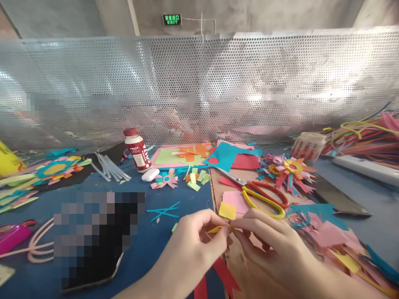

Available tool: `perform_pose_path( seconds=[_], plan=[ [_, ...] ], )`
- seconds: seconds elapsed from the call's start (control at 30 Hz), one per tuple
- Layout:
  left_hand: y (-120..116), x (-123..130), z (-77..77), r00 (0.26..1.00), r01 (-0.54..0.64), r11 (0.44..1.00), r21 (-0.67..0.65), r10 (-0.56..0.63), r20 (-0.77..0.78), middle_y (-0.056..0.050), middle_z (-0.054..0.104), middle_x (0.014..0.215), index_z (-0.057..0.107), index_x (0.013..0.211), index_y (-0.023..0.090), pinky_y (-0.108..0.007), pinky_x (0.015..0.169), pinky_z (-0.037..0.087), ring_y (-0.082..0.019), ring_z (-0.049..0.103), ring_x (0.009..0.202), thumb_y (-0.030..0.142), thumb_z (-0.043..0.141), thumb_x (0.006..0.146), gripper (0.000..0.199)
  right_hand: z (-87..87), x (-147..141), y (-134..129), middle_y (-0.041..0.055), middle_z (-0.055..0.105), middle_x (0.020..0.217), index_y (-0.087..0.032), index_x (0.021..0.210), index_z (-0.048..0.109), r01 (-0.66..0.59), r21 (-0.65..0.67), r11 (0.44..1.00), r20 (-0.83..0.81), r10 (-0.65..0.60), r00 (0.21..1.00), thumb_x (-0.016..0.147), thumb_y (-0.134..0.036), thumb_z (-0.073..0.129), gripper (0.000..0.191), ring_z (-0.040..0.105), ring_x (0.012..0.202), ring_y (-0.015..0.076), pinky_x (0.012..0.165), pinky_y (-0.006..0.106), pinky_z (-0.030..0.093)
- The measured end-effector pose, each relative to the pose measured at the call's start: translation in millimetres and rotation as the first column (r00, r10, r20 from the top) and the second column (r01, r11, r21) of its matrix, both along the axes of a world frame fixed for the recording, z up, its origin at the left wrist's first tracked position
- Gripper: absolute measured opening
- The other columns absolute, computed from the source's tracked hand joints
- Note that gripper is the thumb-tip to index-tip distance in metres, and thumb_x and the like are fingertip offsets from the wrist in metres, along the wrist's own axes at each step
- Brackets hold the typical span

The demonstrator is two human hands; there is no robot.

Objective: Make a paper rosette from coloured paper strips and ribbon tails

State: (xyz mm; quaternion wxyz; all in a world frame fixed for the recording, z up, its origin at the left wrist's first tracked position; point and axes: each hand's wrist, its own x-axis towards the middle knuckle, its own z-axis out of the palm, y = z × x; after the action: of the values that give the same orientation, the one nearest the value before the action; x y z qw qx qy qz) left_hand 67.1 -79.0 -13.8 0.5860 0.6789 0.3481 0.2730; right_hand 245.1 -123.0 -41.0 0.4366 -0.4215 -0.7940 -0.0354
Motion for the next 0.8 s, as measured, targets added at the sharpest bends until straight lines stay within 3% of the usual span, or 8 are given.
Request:
perform_pose_path(
  seconds=[0.23, 0.5, 0.67, 0.8],
  plan=[
    [-2, 0, 3.8, 0.999, 0.024, 0.999, 0.025, -0.023, -0.037, -0.001, 0.065, 0.077, 0.063, 0.085, 0.016, -0.022, 0.066, 0.045, -0.016, 0.061, 0.077, 0.029, 0.053, 0.083, 0.017, -5.8, 4, 0, 0.0019, 0.062, 0.076, -0.02, 0.102, 0.056, -0.018, -0.012, 1.0, 0.058, 0.019, 0.998, 0.082, -0.01, 0.051, 0.022, 0.056, 0.06, 0.0111, 0.052, 0.022, 0.044],
    [-2, 4, 13.5, 0.995, 0.046, 0.999, -0.019, -0.048, -0.093, 0.0, 0.063, 0.066, 0.068, 0.095, 0.015, -0.02, 0.058, 0.042, -0.01, 0.052, 0.055, 0.023, 0.05, 0.084, 0.022, -9.0, 5, 0, 0.0005, 0.061, 0.073, -0.02, 0.101, 0.055, -0.005, -0.023, 1.0, 0.089, 0.007, 0.996, 0.084, -0.01, 0.049, 0.02, 0.055, 0.057, 0.0105, 0.05, 0.021, 0.043],
    [0, 4, 4.6, 0.993, 0.108, 0.988, -0.109, -0.103, 0.052, 0.0, 0.066, 0.067, 0.069, 0.092, 0.015, -0.017, 0.057, 0.042, -0.007, 0.054, 0.053, 0.031, 0.05, 0.086, 0.025, -0.3, 7, -2, 0.0053, 0.062, 0.076, -0.014, 0.1, 0.054, -0.009, 0.06, 0.998, 0.276, -0.008, 0.961, 0.088, -0.011, 0.043, 0.017, 0.057, 0.06, 0.0137, 0.049, 0.023, 0.043],
    [1, 3, 0.8, 0.989, 0.118, 0.979, -0.167, -0.1, 0.113, -0.003, 0.069, 0.074, 0.07, 0.093, 0.014, -0.019, 0.062, 0.046, -0.011, 0.062, 0.066, 0.035, 0.052, 0.086, 0.028, 11.1, 6, -7, 0.009, 0.06, 0.071, -0.008, 0.097, 0.056, -0.057, 0.119, 0.991, 0.409, 0.003, 0.912, 0.088, -0.01, 0.035, 0.023, 0.055, 0.058, 0.0186, 0.046, 0.029, 0.043]
  ],
)
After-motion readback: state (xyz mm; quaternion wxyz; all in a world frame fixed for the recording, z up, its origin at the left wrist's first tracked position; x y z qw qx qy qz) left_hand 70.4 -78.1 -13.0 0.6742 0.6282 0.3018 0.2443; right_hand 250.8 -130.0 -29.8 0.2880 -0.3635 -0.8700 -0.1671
